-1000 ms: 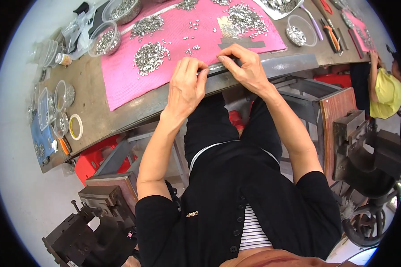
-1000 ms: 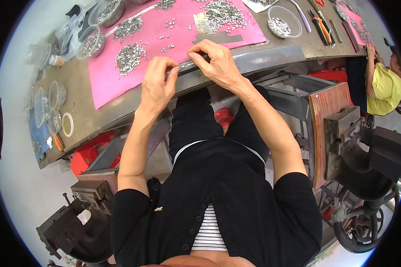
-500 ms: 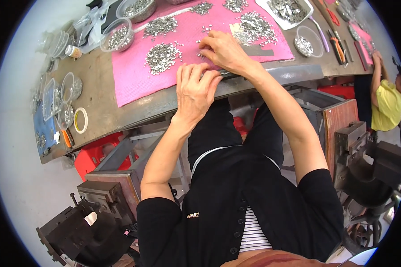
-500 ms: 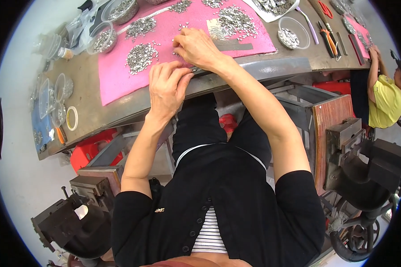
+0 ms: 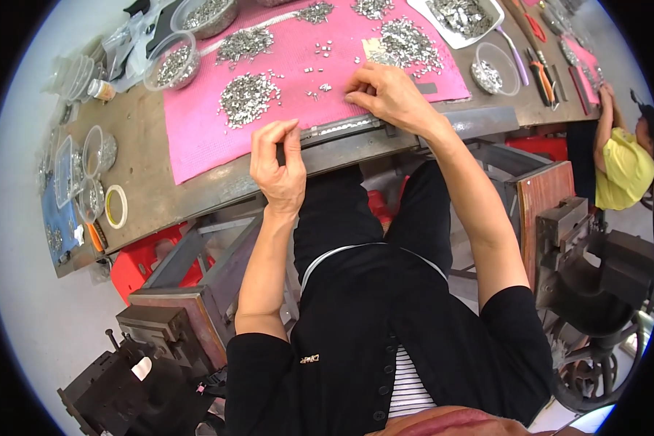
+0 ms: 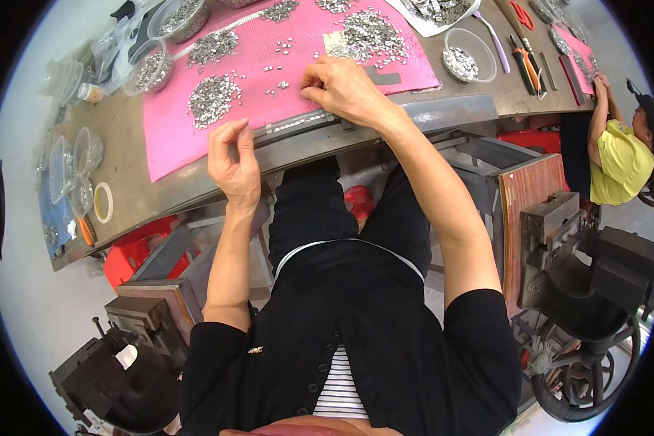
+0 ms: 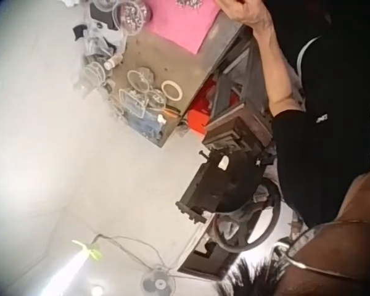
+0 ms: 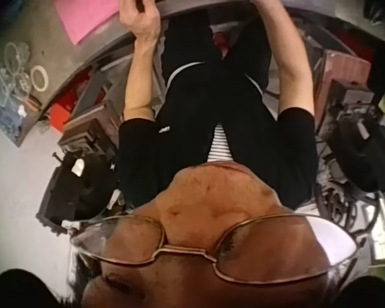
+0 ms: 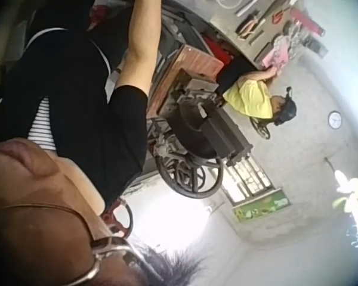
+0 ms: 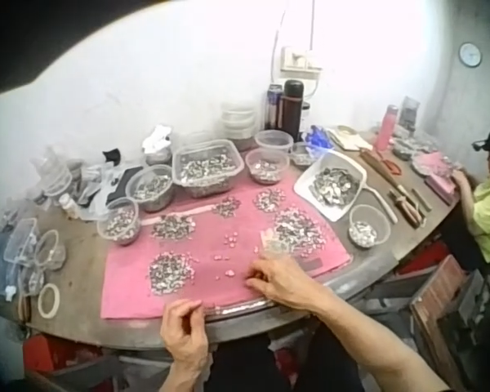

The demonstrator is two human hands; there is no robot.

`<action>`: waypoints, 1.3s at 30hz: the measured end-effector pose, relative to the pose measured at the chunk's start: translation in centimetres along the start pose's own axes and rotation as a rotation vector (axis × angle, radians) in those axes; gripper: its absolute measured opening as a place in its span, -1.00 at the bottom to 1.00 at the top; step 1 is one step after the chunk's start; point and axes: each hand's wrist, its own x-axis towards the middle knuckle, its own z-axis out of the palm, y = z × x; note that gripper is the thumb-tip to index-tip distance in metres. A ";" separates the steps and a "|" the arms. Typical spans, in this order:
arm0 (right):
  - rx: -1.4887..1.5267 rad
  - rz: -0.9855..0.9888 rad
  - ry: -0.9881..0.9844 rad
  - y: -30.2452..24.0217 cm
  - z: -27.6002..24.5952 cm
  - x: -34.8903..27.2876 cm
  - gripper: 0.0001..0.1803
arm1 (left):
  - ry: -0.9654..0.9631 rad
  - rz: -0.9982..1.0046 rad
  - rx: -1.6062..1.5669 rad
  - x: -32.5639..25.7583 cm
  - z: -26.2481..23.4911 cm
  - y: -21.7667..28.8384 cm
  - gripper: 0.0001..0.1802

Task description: Assembling small metal components into a jig and pressing them with a manual machine.

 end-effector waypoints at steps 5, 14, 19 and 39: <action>-0.236 -0.124 0.036 0.2 0.3 0.4 -0.85 | -0.047 0.017 0.006 0.1 0.5 0.1 -0.76; 0.094 -0.019 0.005 -3.0 -0.6 -3.6 -0.88 | -0.273 0.205 0.272 0.0 0.3 0.2 -0.48; 0.026 -0.094 0.125 -2.8 0.7 -4.6 -0.91 | -0.269 0.208 0.276 -0.2 0.8 -0.2 -0.54; -0.205 -0.154 0.192 -2.5 1.6 -5.6 -0.89 | -0.187 0.222 0.202 -0.9 1.1 0.0 -0.61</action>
